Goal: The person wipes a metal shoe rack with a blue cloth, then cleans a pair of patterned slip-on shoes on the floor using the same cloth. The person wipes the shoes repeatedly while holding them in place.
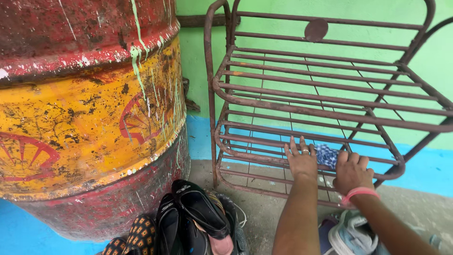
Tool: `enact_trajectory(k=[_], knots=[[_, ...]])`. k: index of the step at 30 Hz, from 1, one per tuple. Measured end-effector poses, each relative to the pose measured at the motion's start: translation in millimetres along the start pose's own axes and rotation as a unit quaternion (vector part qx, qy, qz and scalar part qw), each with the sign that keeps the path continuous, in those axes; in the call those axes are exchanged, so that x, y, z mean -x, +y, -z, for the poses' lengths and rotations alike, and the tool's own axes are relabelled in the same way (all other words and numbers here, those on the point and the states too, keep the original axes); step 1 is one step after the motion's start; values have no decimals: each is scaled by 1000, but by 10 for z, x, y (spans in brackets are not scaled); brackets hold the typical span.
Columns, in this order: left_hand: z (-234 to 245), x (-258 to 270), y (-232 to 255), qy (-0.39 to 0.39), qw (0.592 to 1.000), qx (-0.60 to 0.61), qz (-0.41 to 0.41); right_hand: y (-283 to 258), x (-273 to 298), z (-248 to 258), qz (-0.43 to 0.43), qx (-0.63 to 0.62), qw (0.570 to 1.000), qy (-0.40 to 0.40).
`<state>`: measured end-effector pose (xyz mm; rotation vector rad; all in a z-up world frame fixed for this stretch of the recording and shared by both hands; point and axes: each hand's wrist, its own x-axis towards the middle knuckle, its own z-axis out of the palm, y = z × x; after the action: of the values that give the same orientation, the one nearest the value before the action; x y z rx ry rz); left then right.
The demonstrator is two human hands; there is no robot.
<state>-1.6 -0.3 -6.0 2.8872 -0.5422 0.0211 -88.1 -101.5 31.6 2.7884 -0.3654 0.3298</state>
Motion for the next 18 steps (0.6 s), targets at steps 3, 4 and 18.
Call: enact_trajectory(k=[3, 4, 18], knots=[[59, 47, -14, 24, 999, -23, -3, 152, -14, 250, 85, -18, 996, -24], [103, 74, -18, 7, 1000, -21, -9, 216, -49, 343, 116, 9, 992, -44], [-77, -31, -218, -21, 993, 51, -107, 498, -41, -357, 88, -90, 989, -73]])
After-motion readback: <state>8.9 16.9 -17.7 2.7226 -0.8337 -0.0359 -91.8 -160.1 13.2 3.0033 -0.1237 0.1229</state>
